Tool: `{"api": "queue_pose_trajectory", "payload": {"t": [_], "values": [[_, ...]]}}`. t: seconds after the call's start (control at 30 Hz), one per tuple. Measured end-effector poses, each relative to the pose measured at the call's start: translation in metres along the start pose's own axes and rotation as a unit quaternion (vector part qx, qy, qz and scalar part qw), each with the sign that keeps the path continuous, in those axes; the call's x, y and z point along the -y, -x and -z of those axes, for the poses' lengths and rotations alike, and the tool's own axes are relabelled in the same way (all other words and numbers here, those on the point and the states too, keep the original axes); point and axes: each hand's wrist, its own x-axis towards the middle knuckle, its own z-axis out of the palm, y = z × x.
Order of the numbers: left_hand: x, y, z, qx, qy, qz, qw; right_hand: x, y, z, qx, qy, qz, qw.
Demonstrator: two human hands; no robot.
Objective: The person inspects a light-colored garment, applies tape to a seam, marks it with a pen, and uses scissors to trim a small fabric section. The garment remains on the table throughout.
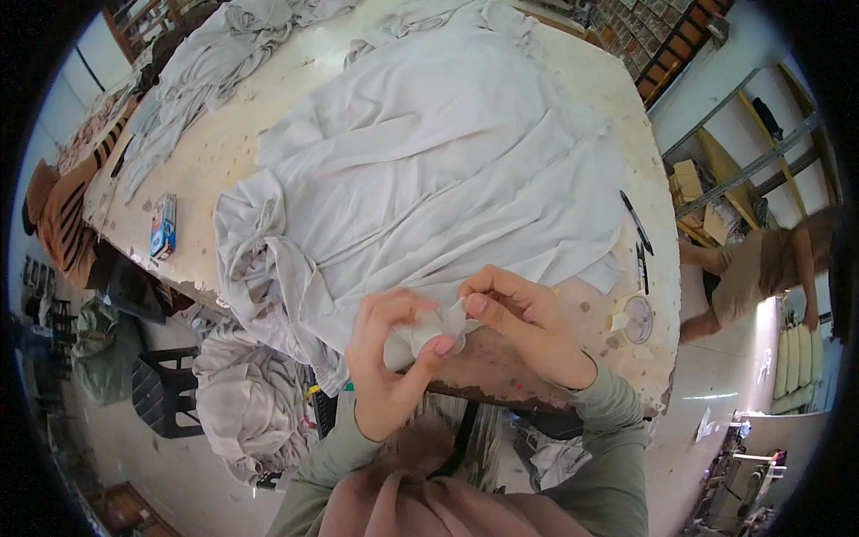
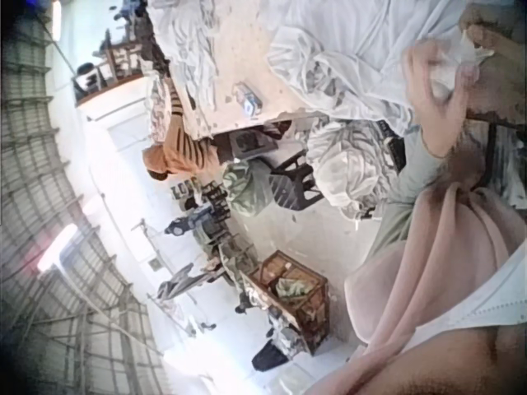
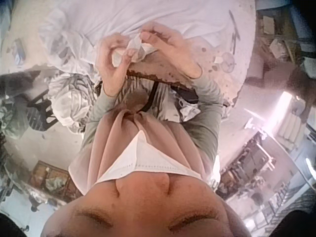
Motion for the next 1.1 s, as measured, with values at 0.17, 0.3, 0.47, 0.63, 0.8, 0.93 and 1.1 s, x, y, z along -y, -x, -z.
{"api": "queue_pose_trajectory", "payload": {"t": [0.17, 0.3, 0.47, 0.63, 0.8, 0.93, 1.1], "values": [[0.0, -0.006, -0.001, 0.017, 0.149, 0.188, 0.971, -0.005, -0.001, -0.006, -0.076, 0.108, 0.108, 0.985], [-0.004, -0.006, 0.002, 0.013, 0.228, 0.243, 0.943, -0.002, -0.004, -0.002, -0.09, 0.112, 0.105, 0.984], [-0.002, -0.006, -0.001, 0.027, 0.225, 0.272, 0.935, -0.004, -0.004, -0.009, -0.035, 0.164, 0.1, 0.981], [0.006, -0.006, -0.001, 0.044, 0.145, 0.277, 0.949, -0.027, -0.011, -0.009, -0.057, 0.045, 0.023, 0.997], [0.017, -0.011, 0.004, 0.082, 0.166, 0.235, 0.954, -0.034, -0.019, -0.005, -0.038, -0.033, -0.017, 0.999], [0.021, -0.012, 0.028, 0.153, 0.014, 0.136, 0.979, -0.016, -0.013, 0.006, -0.173, -0.042, 0.095, 0.98], [0.057, -0.01, 0.064, 0.142, -0.414, -0.023, 0.899, 0.035, 0.012, 0.038, -0.418, -0.049, 0.229, 0.878]]}}
